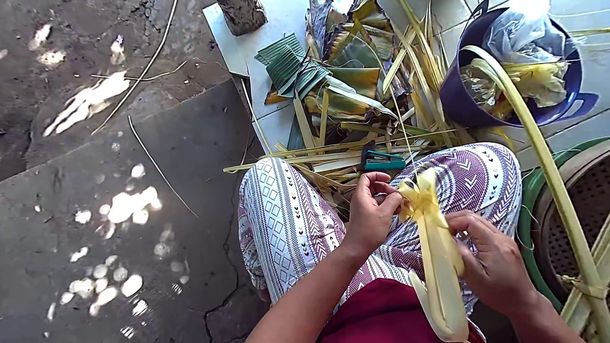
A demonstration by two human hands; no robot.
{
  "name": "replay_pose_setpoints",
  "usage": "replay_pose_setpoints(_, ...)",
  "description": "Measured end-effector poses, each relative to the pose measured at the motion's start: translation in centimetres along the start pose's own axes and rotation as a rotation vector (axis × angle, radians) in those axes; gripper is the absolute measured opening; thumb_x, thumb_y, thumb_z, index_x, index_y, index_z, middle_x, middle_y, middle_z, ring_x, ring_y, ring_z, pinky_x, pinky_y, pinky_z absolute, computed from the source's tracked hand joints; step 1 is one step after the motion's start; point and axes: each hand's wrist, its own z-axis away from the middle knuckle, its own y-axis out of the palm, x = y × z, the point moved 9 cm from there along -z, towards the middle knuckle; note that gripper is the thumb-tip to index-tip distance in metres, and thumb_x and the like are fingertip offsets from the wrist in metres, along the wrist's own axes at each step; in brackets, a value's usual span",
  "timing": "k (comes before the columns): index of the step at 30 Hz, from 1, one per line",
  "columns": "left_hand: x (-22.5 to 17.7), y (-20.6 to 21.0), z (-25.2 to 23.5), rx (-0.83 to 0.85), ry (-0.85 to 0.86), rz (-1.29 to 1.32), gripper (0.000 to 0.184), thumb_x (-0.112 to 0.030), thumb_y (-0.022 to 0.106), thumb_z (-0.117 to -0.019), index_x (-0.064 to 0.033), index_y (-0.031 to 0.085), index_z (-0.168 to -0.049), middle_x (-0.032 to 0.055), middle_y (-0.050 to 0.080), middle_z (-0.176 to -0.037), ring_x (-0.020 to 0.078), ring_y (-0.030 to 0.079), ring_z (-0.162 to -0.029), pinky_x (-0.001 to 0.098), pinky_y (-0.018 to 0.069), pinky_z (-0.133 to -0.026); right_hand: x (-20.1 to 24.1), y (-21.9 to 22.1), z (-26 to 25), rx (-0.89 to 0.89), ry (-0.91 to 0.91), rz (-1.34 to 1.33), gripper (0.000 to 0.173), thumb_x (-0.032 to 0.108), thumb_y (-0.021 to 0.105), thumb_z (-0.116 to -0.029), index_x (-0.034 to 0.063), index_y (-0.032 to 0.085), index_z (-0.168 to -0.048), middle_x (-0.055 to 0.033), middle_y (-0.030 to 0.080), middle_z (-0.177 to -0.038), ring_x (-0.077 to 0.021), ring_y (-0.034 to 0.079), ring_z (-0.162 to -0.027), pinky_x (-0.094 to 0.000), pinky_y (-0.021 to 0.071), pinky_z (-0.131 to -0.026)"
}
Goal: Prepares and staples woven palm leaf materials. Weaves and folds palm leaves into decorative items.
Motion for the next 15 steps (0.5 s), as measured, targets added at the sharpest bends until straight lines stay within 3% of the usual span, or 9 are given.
replay_pose_setpoints(4, 0.2, 1.0, -0.1, 0.124, -0.019, -0.032, 0.047, 0.007, 0.056, -0.0971, -0.0031, 0.042, -0.141, 0.0107, 0.065, -0.105, 0.0127, 0.067, -0.077, 0.0279, 0.0585, -0.072, -0.8, 0.4, 0.6, 0.095, 0.025, -0.106, 0.033, 0.028, 0.047, -0.0995, 0.0024, 0.068, -0.105, -0.0073, 0.072, -0.101, -0.0048, 0.063, -0.107, -0.0197, 0.0456, -0.099)
replay_pose_setpoints(7, 0.5, 1.8, 0.2, 0.213, -0.106, -0.018, 0.049, 0.006, 0.052, -0.1003, -0.0054, 0.04, -0.146, 0.0116, 0.063, -0.109, 0.0124, 0.066, -0.08, 0.0273, 0.0577, -0.072, -0.6, 0.3, 0.8, 0.144, -0.021, -0.176, 0.036, 0.032, 0.049, -0.0999, 0.0022, 0.066, -0.11, -0.0066, 0.071, -0.107, 0.0017, 0.059, -0.112, -0.0131, 0.041, -0.102)
replay_pose_setpoints(11, 1.1, 2.9, 0.6, 0.355, -0.209, 0.07, 0.033, 0.0, 0.047, -0.1051, -0.0032, 0.048, -0.137, 0.0071, 0.063, -0.1, 0.0091, 0.064, -0.079, 0.0249, 0.0557, -0.071, -0.1, 0.2, 0.9, 0.169, -0.082, -0.177, 0.037, 0.037, 0.048, -0.1018, 0.0048, 0.064, -0.108, -0.0063, 0.071, -0.105, -0.0007, 0.061, -0.113, -0.0188, 0.0375, -0.108)
replay_pose_setpoints(15, 1.2, 3.0, 0.6, 0.386, -0.186, 0.025, 0.022, -0.005, 0.048, -0.1064, -0.0009, 0.059, -0.125, 0.0043, 0.063, -0.096, 0.0059, 0.063, -0.077, 0.0215, 0.0545, -0.069, 0.6, 0.3, 1.0, 0.189, -0.138, -0.131, 0.038, 0.039, 0.049, -0.1013, 0.0053, 0.064, -0.107, -0.0091, 0.071, -0.103, -0.0058, 0.062, -0.11, -0.024, 0.035, -0.111)
